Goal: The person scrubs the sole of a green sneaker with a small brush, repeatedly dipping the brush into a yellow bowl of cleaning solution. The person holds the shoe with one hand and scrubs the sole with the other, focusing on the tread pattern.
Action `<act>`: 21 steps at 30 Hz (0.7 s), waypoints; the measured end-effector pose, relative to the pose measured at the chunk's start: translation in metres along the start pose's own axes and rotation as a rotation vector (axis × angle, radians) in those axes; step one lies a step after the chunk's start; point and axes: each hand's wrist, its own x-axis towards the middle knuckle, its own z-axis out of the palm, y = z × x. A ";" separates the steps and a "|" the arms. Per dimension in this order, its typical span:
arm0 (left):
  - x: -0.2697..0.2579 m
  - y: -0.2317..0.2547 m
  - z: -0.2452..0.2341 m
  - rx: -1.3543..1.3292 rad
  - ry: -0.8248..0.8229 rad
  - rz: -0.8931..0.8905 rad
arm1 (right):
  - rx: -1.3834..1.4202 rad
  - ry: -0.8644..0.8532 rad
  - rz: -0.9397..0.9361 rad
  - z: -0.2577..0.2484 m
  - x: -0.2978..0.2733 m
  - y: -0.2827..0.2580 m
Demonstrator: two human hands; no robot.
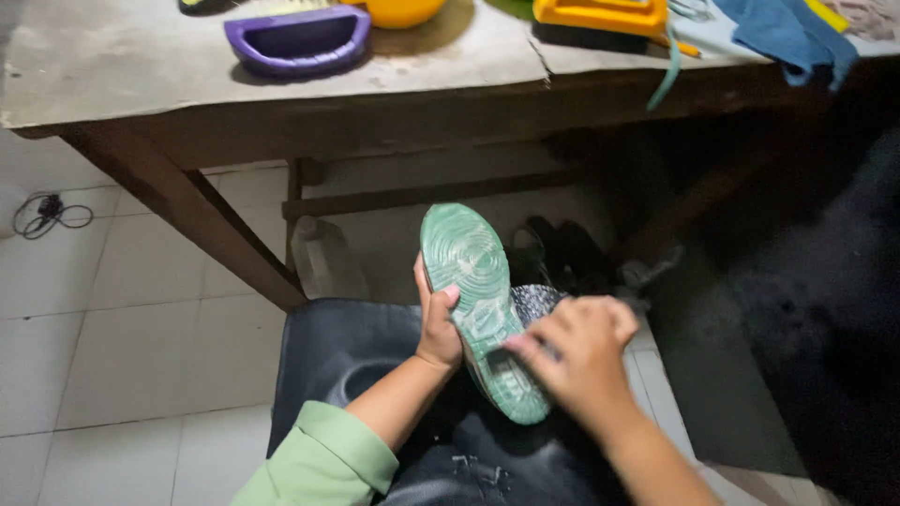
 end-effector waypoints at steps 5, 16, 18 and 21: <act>0.000 0.009 0.004 0.064 -0.078 0.022 | -0.202 -0.003 0.192 0.006 -0.015 0.042; 0.003 0.003 -0.008 0.073 -0.127 -0.124 | 0.164 -0.011 0.168 -0.004 0.001 -0.005; 0.006 0.003 -0.009 0.090 -0.141 -0.102 | 0.165 -0.078 0.160 0.016 -0.006 0.002; 0.008 -0.001 -0.009 0.020 -0.098 -0.147 | 0.032 -0.073 0.166 0.025 -0.011 0.040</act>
